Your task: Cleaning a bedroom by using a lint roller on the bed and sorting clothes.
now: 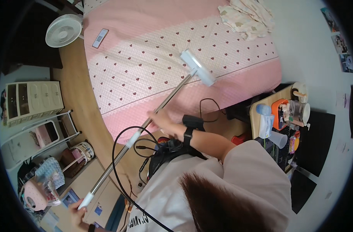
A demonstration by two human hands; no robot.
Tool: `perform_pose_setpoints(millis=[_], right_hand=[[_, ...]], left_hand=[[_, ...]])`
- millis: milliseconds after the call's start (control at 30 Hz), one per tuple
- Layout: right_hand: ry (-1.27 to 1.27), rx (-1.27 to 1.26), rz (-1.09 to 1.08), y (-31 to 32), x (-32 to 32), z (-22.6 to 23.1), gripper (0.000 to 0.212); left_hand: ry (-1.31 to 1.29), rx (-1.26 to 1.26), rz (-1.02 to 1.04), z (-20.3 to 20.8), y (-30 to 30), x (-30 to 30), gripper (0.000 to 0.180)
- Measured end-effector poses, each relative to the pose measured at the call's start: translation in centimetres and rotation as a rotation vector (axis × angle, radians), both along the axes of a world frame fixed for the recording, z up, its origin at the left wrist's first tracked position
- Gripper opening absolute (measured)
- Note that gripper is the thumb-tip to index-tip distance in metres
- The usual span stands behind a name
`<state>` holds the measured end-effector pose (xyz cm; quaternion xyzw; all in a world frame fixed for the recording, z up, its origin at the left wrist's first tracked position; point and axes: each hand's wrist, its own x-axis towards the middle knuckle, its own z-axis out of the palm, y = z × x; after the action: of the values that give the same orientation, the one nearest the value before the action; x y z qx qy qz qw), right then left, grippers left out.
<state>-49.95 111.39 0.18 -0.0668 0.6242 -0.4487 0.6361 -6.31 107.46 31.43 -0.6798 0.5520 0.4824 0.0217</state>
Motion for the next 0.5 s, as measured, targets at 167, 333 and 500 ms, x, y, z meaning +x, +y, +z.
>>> perform_pose_setpoints(millis=[167, 333, 500], right_hand=[[0.855, 0.258, -0.039, 0.1, -14.9, -8.6, 0.044], [0.931, 0.154, -0.371, 0.4, -34.6, -8.5, 0.031], [1.114, 0.224, -0.053, 0.3, -38.2, -11.6, 0.028]], left_hand=[[0.206, 0.214, -0.072, -11.6, -1.8, -13.4, 0.039], [0.474, 0.370, -0.417, -17.0, -2.2, -31.5, 0.034], [0.478, 0.395, -0.331, -17.7, -4.0, -31.7, 0.038]])
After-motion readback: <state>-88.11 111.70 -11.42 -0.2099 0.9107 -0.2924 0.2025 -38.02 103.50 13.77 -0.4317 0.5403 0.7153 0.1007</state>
